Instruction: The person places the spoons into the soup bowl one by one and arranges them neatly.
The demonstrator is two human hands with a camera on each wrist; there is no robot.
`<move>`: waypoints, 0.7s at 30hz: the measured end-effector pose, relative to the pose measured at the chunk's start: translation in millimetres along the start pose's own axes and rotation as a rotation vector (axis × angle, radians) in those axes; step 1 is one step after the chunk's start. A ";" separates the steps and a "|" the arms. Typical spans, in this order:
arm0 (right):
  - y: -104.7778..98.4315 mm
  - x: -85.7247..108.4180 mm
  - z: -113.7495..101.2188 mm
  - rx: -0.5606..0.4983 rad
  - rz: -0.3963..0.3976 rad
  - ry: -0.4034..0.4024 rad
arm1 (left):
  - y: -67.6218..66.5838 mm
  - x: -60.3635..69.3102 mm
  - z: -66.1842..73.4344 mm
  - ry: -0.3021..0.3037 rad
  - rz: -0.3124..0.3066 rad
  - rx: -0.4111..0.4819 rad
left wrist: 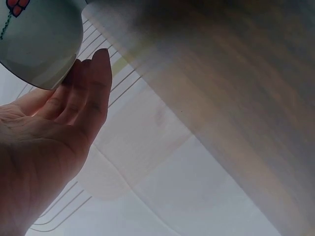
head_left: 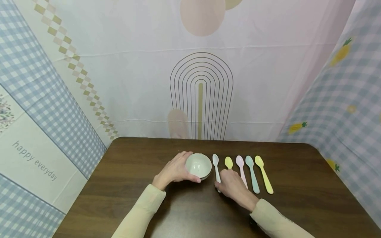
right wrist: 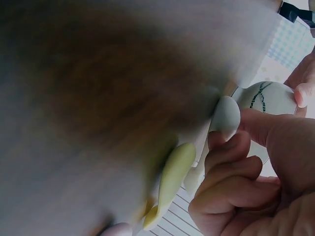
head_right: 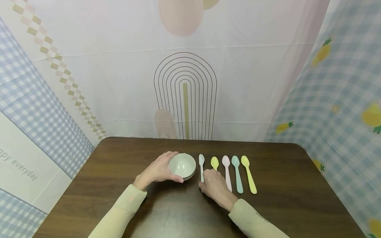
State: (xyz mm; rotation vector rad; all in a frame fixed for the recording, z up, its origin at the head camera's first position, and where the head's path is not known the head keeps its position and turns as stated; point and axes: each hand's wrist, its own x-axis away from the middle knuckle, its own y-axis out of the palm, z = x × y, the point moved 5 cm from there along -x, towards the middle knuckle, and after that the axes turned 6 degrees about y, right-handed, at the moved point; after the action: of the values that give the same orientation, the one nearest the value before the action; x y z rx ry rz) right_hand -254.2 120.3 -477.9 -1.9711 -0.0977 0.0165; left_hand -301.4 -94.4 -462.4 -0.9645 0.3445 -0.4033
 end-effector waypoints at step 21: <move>0.4 -0.2 4.1 -0.133 -0.027 0.020 | 0.9 0.2 -1.0 -0.007 -0.013 -0.016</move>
State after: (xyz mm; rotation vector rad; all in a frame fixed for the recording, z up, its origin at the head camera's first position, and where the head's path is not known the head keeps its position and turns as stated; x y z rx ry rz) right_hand -254.6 123.9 -479.8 -2.1019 -0.1151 -0.0277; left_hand -301.5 -94.8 -463.7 -0.9840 0.3360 -0.4091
